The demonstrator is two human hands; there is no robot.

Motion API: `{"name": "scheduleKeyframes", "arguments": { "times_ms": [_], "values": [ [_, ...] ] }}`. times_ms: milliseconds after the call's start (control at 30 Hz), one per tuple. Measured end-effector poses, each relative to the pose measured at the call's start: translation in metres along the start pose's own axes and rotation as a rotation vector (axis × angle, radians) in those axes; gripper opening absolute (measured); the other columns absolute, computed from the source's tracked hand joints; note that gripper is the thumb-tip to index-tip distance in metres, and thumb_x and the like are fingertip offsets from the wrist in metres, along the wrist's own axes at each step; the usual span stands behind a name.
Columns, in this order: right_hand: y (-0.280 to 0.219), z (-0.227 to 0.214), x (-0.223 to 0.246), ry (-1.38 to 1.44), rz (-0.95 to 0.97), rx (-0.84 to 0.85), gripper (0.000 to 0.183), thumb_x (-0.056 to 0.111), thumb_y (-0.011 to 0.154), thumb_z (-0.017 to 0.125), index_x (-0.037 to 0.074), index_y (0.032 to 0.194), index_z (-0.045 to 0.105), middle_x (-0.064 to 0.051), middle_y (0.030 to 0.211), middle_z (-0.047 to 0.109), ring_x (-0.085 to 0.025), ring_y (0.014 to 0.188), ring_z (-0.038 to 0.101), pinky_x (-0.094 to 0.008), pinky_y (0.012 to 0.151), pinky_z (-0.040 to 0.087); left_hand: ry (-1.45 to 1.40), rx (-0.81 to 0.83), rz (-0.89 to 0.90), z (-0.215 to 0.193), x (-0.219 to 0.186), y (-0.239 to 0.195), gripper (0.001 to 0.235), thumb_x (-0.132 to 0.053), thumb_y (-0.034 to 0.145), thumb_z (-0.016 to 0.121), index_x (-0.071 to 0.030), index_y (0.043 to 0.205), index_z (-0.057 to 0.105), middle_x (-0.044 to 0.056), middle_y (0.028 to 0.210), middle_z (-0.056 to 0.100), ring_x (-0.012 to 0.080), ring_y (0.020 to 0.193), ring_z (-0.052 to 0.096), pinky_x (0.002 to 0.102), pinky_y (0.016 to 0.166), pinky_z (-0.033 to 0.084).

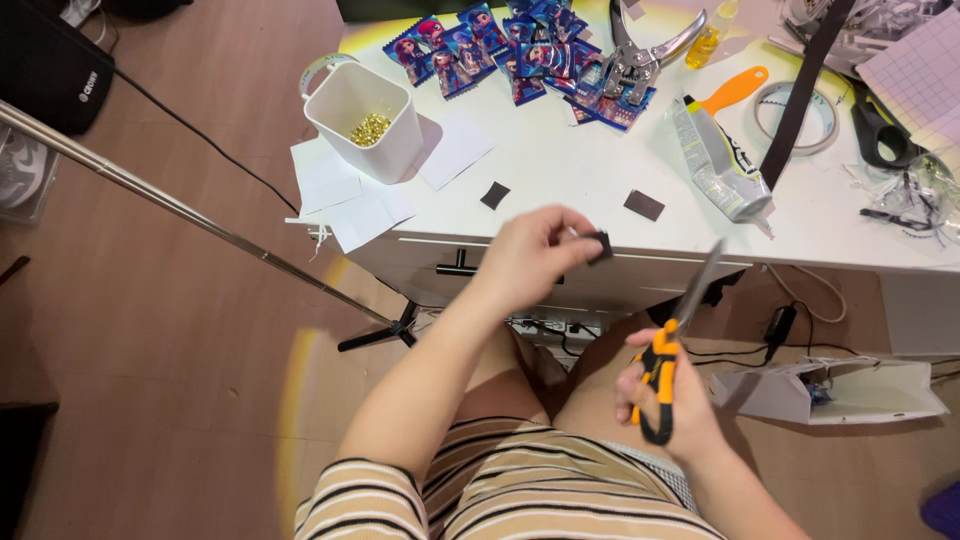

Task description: The person cuts a black tape strip into small rectangular pieces using orange-handled scissors. They place the cut pieces on the table, then pick up a roll of white tape and apply a small piece to one of the black pieces.

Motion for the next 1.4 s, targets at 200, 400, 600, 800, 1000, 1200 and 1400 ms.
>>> {"name": "scheduleKeyframes", "arguments": {
  "times_ms": [200, 400, 600, 800, 1000, 1200, 1400],
  "values": [
    [0.020, 0.000, 0.033, 0.028, -0.374, -0.180, 0.061, -0.002, 0.084, 0.074, 0.004, 0.133, 0.038, -0.021, 0.082, 0.072, -0.021, 0.046, 0.066, -0.028, 0.045, 0.059, -0.333, 0.024, 0.039, 0.053, 0.045, -0.042, 0.025, -0.020, 0.080, 0.085, -0.011, 0.101, 0.076, -0.002, 0.067, 0.064, 0.0089, 0.066, 0.060, 0.023, 0.062, 0.049],
    [0.020, 0.025, 0.038, -0.017, -0.274, -0.285, 0.070, -0.016, 0.077, 0.075, 0.009, 0.131, 0.038, -0.018, 0.078, 0.069, -0.015, 0.053, 0.064, -0.028, 0.051, 0.061, -0.559, 0.069, -0.036, 0.080, 0.086, -0.059, 0.024, -0.011, 0.084, 0.083, -0.005, 0.106, 0.075, 0.001, 0.068, 0.067, 0.0051, 0.065, 0.066, 0.018, 0.058, 0.054],
    [0.013, 0.040, 0.048, -0.050, -0.225, -0.312, 0.066, -0.014, 0.080, 0.076, 0.008, 0.130, 0.039, -0.019, 0.083, 0.069, -0.017, 0.058, 0.067, -0.029, 0.054, 0.062, -0.737, 0.117, -0.035, 0.088, 0.084, -0.077, 0.049, -0.006, 0.075, 0.089, -0.002, 0.121, 0.071, 0.003, 0.096, 0.072, 0.0052, 0.083, 0.072, 0.021, 0.074, 0.064],
    [0.018, 0.027, 0.026, -0.081, -0.231, -0.286, 0.064, -0.011, 0.081, 0.077, 0.009, 0.128, 0.039, -0.017, 0.080, 0.068, -0.016, 0.058, 0.067, -0.027, 0.054, 0.062, -0.834, -0.021, -0.088, 0.090, 0.088, -0.079, 0.030, 0.008, 0.090, 0.071, 0.008, 0.121, 0.068, 0.018, 0.093, 0.073, 0.0180, 0.081, 0.075, 0.031, 0.074, 0.067],
    [0.017, 0.020, 0.029, -0.139, -0.253, -0.223, 0.056, -0.009, 0.083, 0.077, 0.009, 0.122, 0.040, -0.016, 0.077, 0.068, -0.015, 0.058, 0.065, -0.026, 0.053, 0.059, -0.679, -0.082, -0.051, 0.078, 0.072, -0.087, 0.031, 0.005, 0.086, 0.076, 0.004, 0.116, 0.069, 0.017, 0.087, 0.075, 0.0172, 0.073, 0.075, 0.029, 0.067, 0.067],
    [0.011, 0.015, 0.036, 0.007, -0.196, -0.156, 0.056, -0.009, 0.082, 0.074, 0.009, 0.122, 0.040, -0.017, 0.075, 0.067, -0.017, 0.054, 0.067, -0.027, 0.047, 0.059, -0.505, 0.023, 0.061, 0.069, 0.065, -0.093, 0.023, -0.001, 0.085, 0.078, -0.002, 0.108, 0.073, 0.010, 0.080, 0.076, 0.0124, 0.073, 0.075, 0.026, 0.067, 0.063],
    [0.010, 0.000, 0.031, -0.081, -0.189, -0.113, 0.058, -0.011, 0.076, 0.078, 0.007, 0.118, 0.042, -0.020, 0.075, 0.068, -0.019, 0.053, 0.067, -0.030, 0.043, 0.060, -0.141, 0.199, 0.251, 0.041, 0.040, -0.099, 0.021, -0.012, 0.092, 0.072, -0.006, 0.113, 0.072, 0.007, 0.079, 0.075, 0.0201, 0.079, 0.077, 0.035, 0.077, 0.061]
  ]
}}
Point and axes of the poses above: each hand's wrist, its own y-axis towards the middle knuckle, its own z-axis out of the palm, x = y × z, the point moved 1 cm from there along y, towards the middle knuckle
